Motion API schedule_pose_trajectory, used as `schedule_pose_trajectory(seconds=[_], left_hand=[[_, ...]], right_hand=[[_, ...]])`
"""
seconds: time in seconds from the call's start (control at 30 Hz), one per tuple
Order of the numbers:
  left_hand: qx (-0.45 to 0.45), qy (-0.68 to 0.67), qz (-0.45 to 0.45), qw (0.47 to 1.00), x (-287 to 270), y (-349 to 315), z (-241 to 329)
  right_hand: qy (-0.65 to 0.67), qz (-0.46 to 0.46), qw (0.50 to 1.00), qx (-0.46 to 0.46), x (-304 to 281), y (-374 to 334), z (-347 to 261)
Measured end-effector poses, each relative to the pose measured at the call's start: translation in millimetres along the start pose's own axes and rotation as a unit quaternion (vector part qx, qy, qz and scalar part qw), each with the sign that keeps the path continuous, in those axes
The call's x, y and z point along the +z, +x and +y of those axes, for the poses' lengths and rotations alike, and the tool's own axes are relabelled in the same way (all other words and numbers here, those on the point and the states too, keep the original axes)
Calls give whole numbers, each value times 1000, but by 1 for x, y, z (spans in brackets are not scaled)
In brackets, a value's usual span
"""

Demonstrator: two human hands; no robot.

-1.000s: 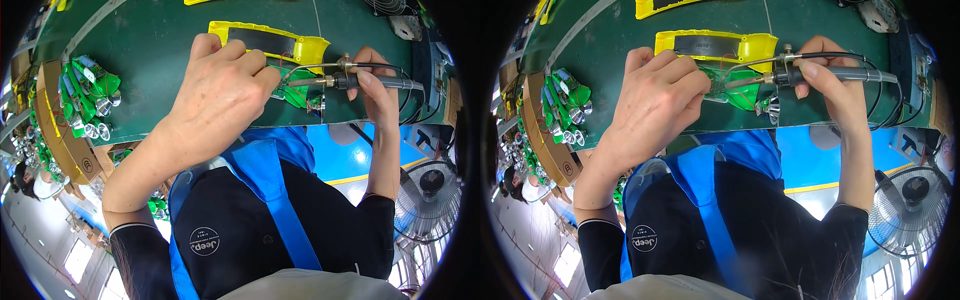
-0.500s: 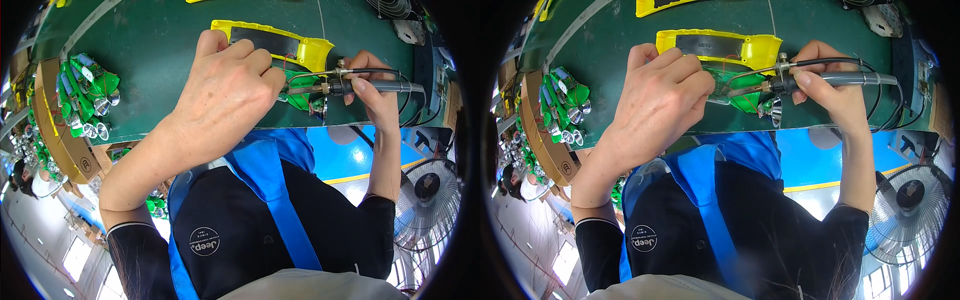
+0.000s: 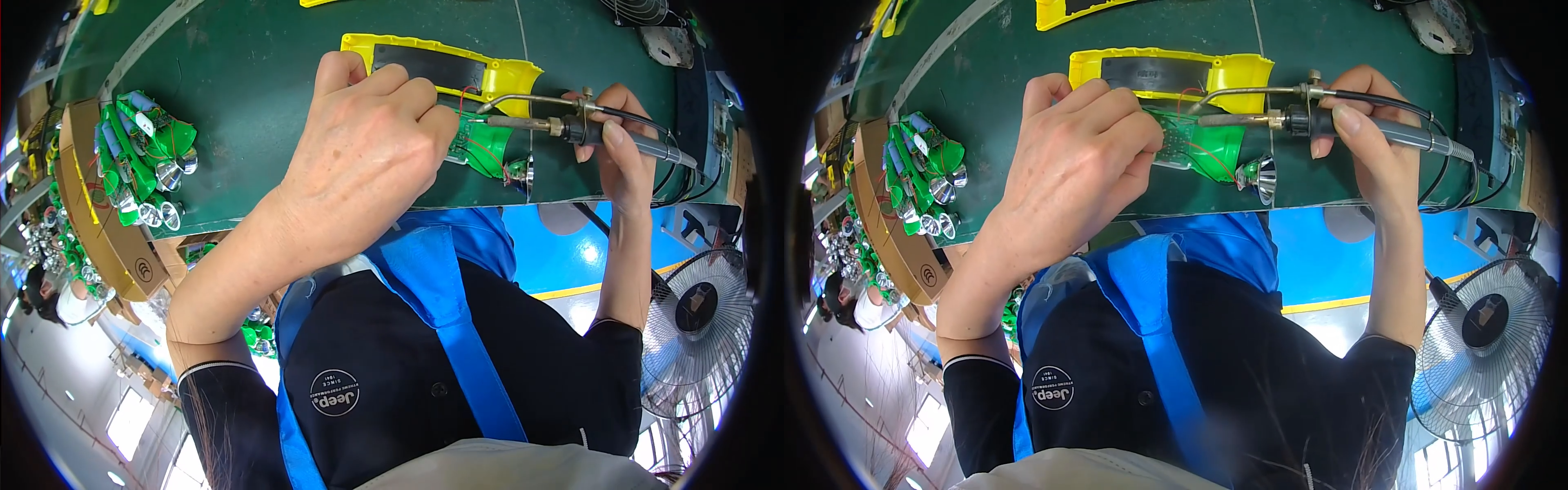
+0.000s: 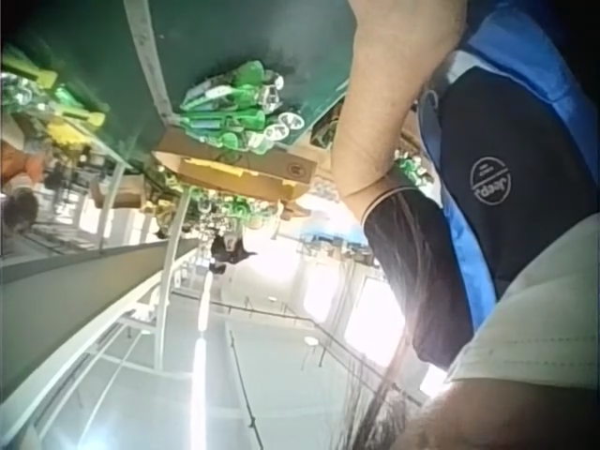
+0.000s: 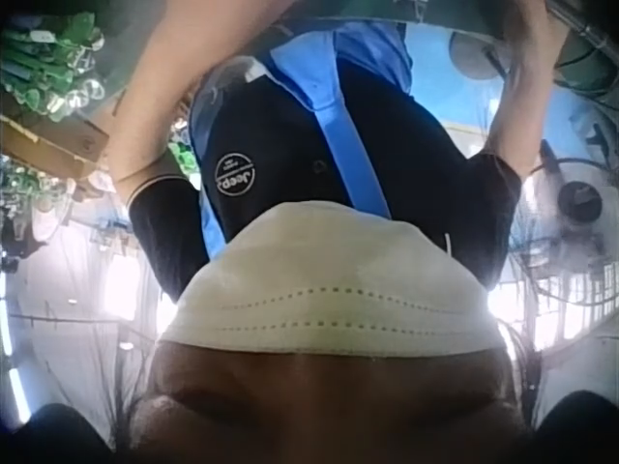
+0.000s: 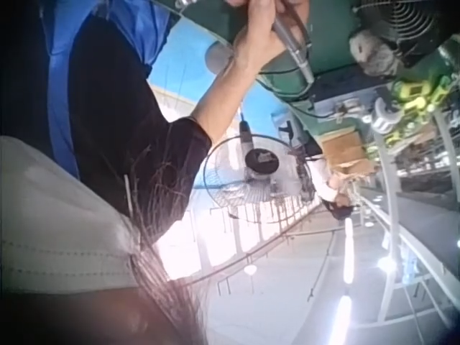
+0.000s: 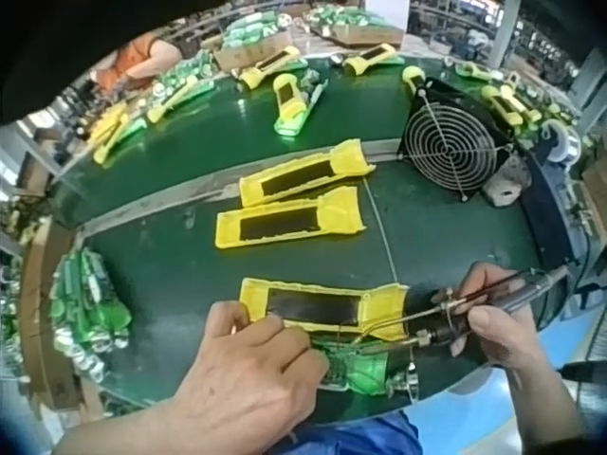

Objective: Soldering electronic components and assembling plastic housings for solar-powered flashlights on an assembly line.

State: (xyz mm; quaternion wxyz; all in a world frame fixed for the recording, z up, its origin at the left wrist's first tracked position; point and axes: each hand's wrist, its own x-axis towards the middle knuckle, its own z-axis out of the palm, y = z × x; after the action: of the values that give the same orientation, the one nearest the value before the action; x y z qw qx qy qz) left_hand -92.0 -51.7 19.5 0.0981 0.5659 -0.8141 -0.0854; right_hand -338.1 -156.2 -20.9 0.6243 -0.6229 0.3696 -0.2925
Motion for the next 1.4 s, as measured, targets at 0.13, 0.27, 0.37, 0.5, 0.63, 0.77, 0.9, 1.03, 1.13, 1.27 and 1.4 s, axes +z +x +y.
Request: schedule_pose_trajectory(seconds=[0.13, 0.27, 0.37, 0.5, 0.63, 0.77, 0.9, 1.03, 1.13, 1.27, 1.4], left_hand=[[-5, 1, 0, 1000, 0, 1, 1], [-6, -7, -13, 1000, -5, 3, 0], [8, -98, -7, 995, -11, 10, -15], [-15, -98, 85, 991, -11, 33, -48], [9, -53, -3, 999, 1, 39, -61], [88, 42, 144, 985, -15, -2, -44], [24, -28, 72, 997, 4, -40, -35], [-9, -56, 138, 989, -2, -61, -47], [-92, -49, 189, 976, -38, -51, -76], [-223, -74, 262, 936, -48, 24, -172], [-376, 26, 291, 879, -27, 89, -248]], right_hand=[[14, -18, 1000, 8, -3, -1, -2], [34, 8, 999, 0, -3, 1, -3], [94, 7, 993, -71, -6, 2, 2], [43, 59, 982, -177, 8, 7, -9], [7, 77, 965, -251, 29, 30, -10], [-61, 61, 953, -290, 42, 39, -10], [-133, 65, 950, -274, 54, 91, 11], [-168, 117, 944, -257, 37, 105, 42], [-87, 173, 956, -221, 0, 72, 62], [-96, 155, 946, -268, 21, 58, 36], [-60, 75, 943, -320, 42, 79, 38]])
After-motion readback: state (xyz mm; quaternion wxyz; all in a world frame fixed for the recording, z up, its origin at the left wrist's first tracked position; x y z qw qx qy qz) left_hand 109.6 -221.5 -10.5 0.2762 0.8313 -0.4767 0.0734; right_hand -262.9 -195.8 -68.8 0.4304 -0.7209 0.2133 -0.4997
